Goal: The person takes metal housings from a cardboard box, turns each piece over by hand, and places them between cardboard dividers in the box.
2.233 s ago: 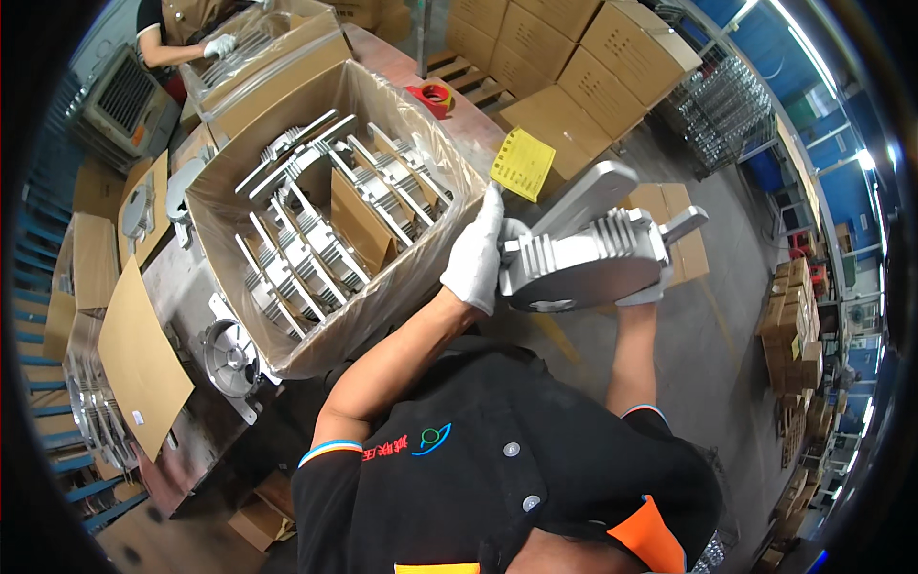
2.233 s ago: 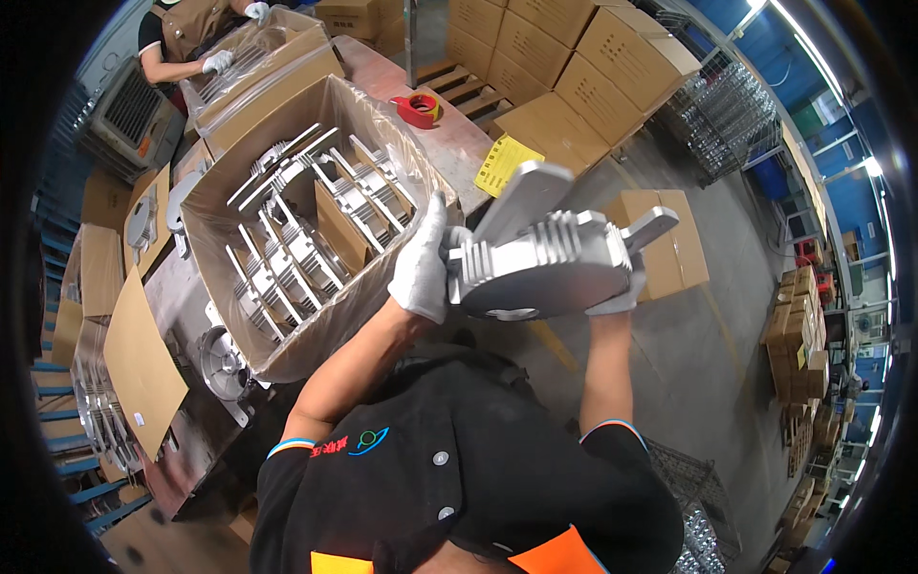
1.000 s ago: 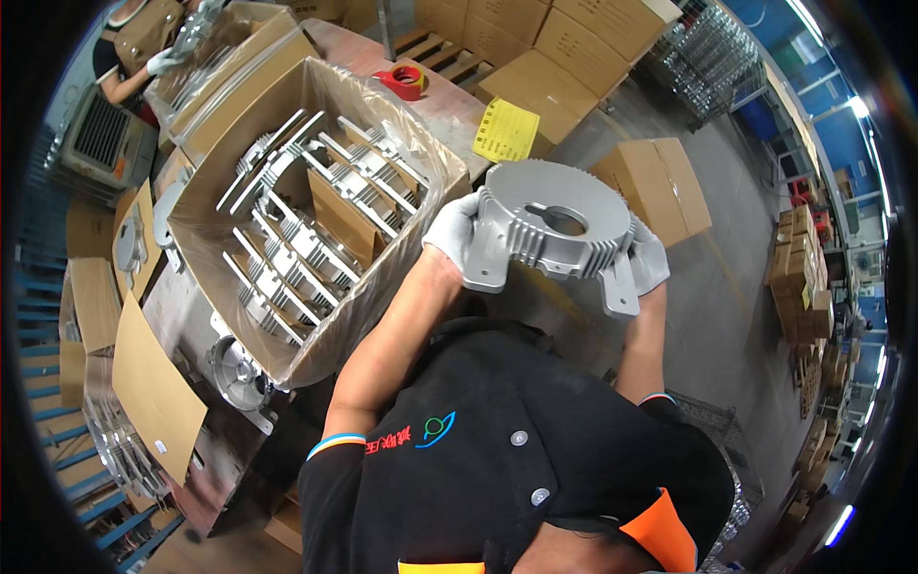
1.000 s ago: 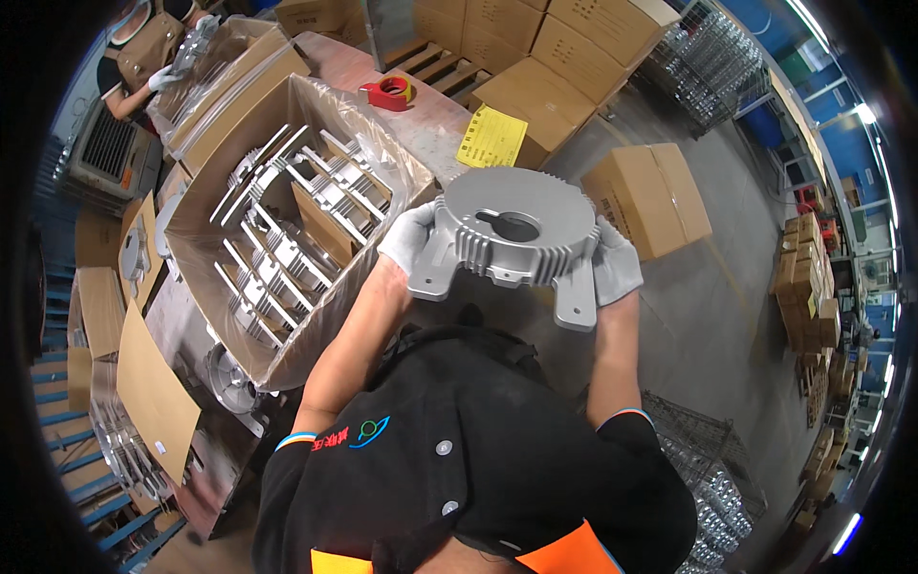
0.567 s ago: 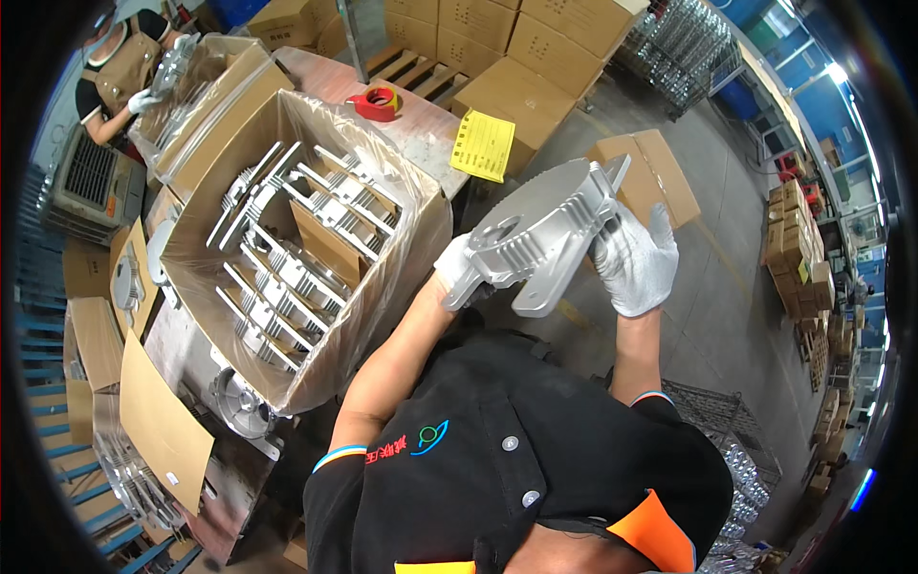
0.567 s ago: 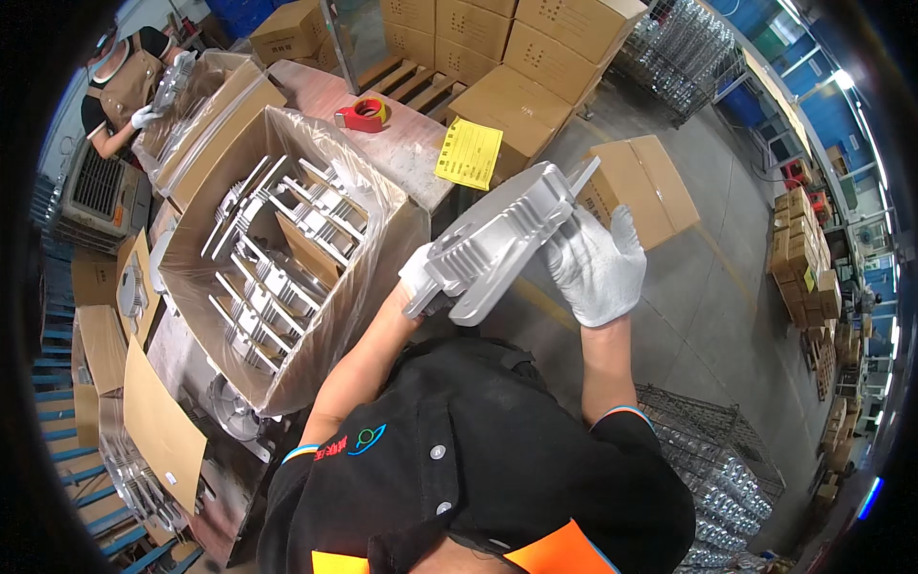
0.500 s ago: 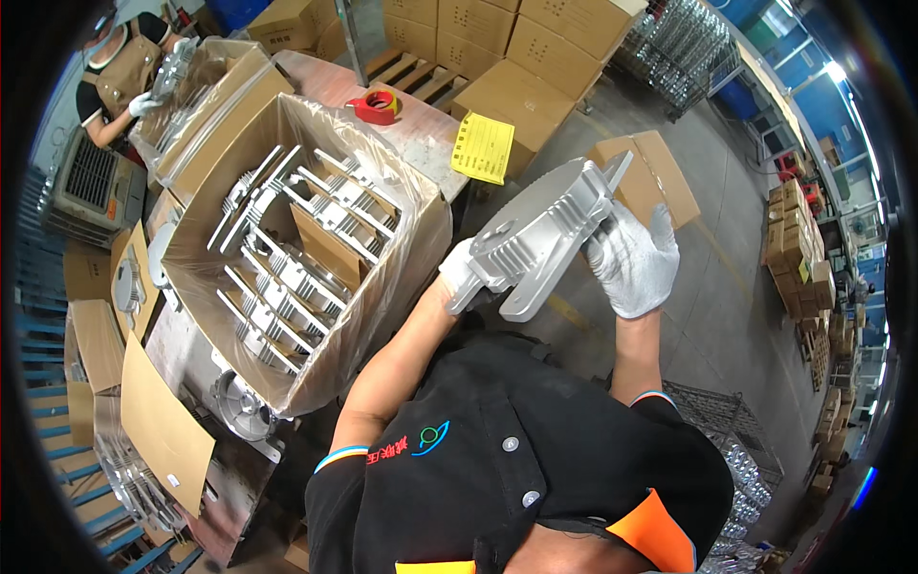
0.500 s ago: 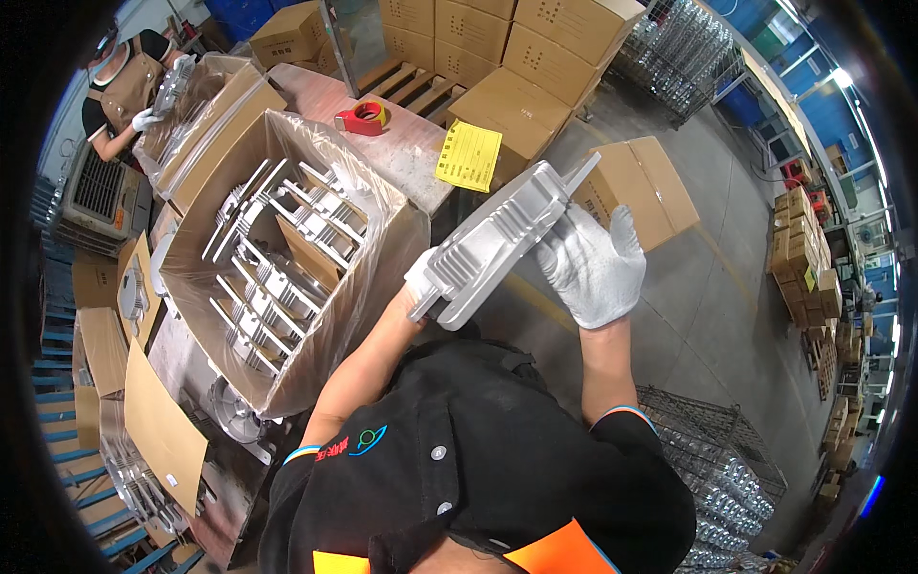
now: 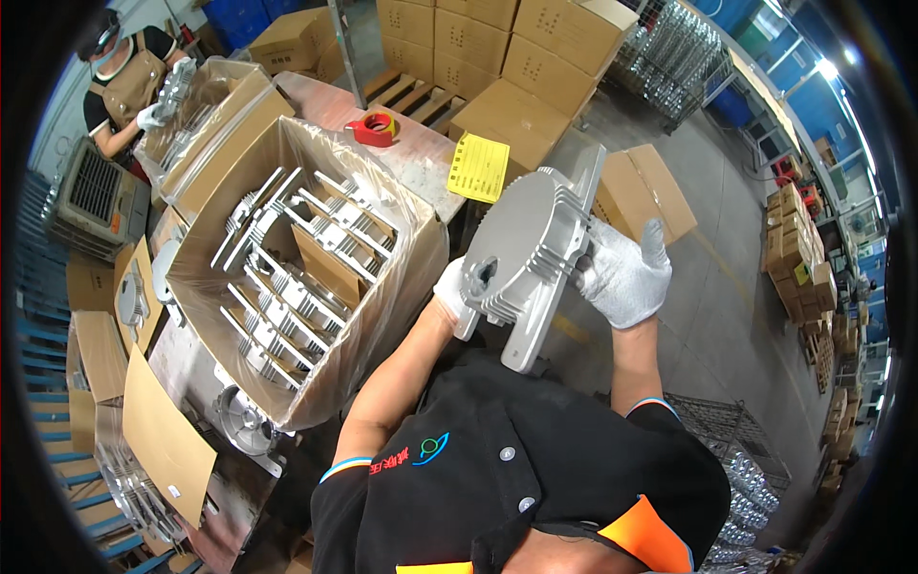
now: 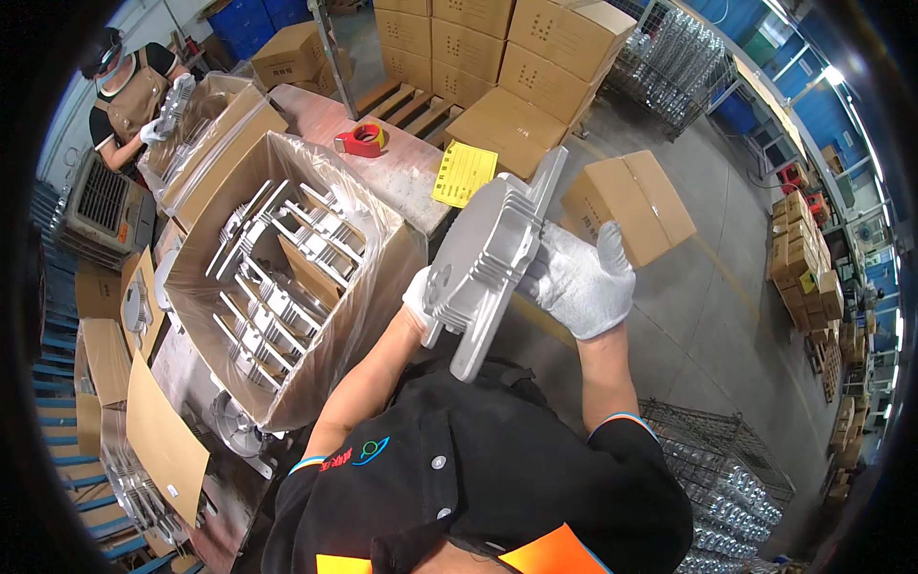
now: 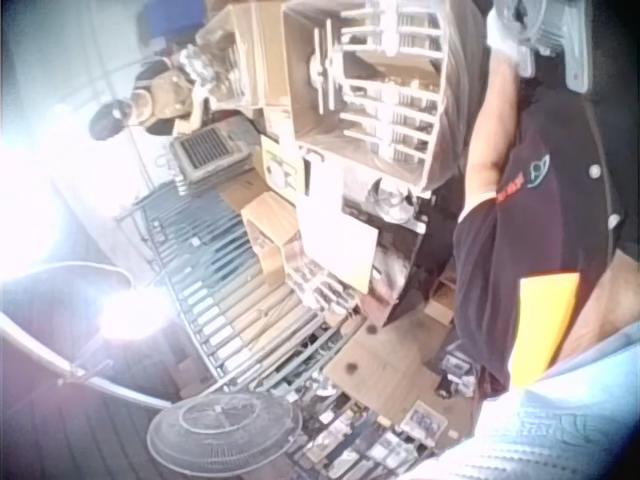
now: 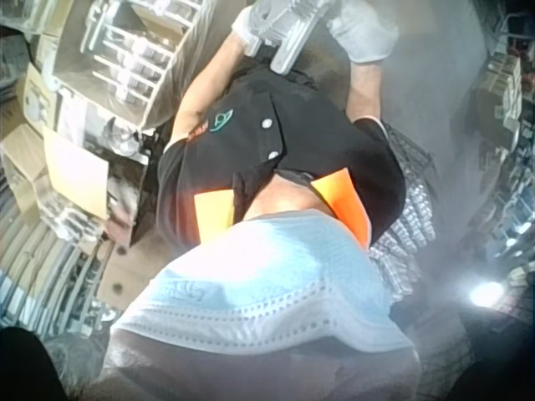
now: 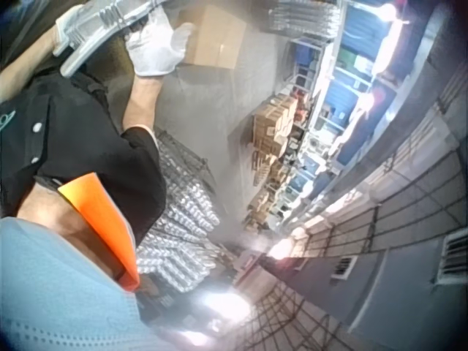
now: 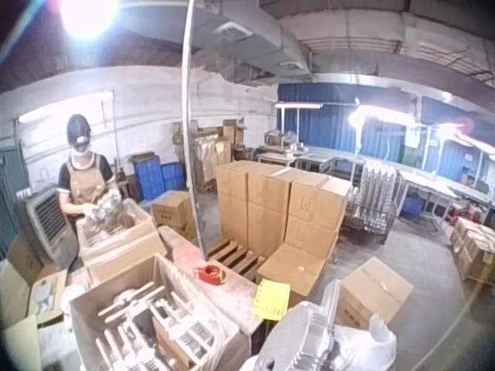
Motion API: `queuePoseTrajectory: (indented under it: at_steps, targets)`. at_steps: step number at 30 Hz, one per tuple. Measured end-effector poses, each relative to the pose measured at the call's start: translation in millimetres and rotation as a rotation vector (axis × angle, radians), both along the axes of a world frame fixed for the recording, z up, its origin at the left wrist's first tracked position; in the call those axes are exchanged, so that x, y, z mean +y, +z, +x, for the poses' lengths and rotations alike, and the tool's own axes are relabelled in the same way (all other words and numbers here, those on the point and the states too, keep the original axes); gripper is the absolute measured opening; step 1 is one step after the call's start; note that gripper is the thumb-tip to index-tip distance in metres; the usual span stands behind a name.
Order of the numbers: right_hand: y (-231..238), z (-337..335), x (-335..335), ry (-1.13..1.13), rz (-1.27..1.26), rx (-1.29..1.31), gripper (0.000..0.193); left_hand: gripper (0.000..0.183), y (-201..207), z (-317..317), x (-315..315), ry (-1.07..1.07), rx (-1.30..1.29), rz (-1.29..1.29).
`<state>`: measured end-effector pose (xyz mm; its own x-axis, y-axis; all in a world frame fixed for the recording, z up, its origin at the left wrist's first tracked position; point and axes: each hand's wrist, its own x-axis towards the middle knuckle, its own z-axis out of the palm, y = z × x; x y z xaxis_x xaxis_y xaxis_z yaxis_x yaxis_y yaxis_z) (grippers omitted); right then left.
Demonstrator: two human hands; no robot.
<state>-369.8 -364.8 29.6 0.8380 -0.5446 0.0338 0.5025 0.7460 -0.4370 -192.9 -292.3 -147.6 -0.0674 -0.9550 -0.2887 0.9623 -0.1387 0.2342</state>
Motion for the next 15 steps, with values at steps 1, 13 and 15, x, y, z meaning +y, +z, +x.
queuePoseTrajectory:
  at_steps: [1,13,15]
  targets:
    - [-4.3,-3.5,-3.3,0.049,0.012,-0.050,0.093,0.031,-6.3,1.0,-0.3,0.008,0.011,0.003]
    - [-20.3,-28.9,-19.9,-0.064,-0.019,0.178,0.070,0.035,35.9,11.1,9.1,0.182,-0.175,-0.086]
    - [-23.8,-28.8,-24.3,-0.148,-0.054,0.346,0.058,0.036,47.2,12.2,14.1,0.170,-0.270,-0.048]
